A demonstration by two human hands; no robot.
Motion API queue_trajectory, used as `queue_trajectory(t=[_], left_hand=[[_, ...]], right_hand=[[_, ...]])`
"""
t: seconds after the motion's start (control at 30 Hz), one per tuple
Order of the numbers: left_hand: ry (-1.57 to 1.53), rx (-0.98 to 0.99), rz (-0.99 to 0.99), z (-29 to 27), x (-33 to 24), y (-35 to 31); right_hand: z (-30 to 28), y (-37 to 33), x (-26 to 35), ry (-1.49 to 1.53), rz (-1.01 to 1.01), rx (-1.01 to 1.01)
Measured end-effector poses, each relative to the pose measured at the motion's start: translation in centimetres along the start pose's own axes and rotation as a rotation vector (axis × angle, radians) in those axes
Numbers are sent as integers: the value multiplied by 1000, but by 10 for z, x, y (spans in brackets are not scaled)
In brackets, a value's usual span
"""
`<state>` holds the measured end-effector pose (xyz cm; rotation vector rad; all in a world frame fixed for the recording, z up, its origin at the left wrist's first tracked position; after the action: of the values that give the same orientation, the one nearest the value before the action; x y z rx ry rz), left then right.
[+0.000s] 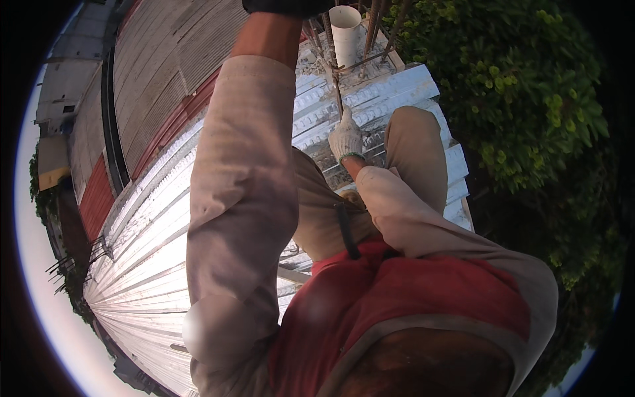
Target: The person assembles a vertical rebar cage on a rooftop by hand, bending and tying steel bars together with wire. They repeatedly position bars, twist wire ties, and adjust the structure to form a stable framework.
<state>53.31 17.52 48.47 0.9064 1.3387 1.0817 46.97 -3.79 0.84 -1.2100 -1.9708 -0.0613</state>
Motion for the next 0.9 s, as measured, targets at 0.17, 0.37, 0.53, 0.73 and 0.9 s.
queue_trajectory(t=[0.17,0.37,0.53,0.73,0.9], left_hand=[[60,292,-272,-64,33,-170],[379,1461,-1374,-150,89,-497],[-155,1317,-1846,-120,49,-534],[-255,1390,-1725,-107,53,-541],[-940,1053,-1952,-127,52,-527]], right_hand=[[14,13,-16,35,6,-65],[15,5,-4,75,80,51],[-24,30,-13,-26,-114,217],[-37,14,-12,90,58,382],[2,-26,2,1076,314,721]])
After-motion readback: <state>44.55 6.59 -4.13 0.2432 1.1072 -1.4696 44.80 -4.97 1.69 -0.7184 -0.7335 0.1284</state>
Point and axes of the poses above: each hand's wrist, its own y-axis towards the middle knuckle, its own z-axis out of the palm, x = y × z, the point moved 10 cm from there along y, towards the middle knuckle, and after that the axes turned 3 degrees about -x, right-handed, at the moved point
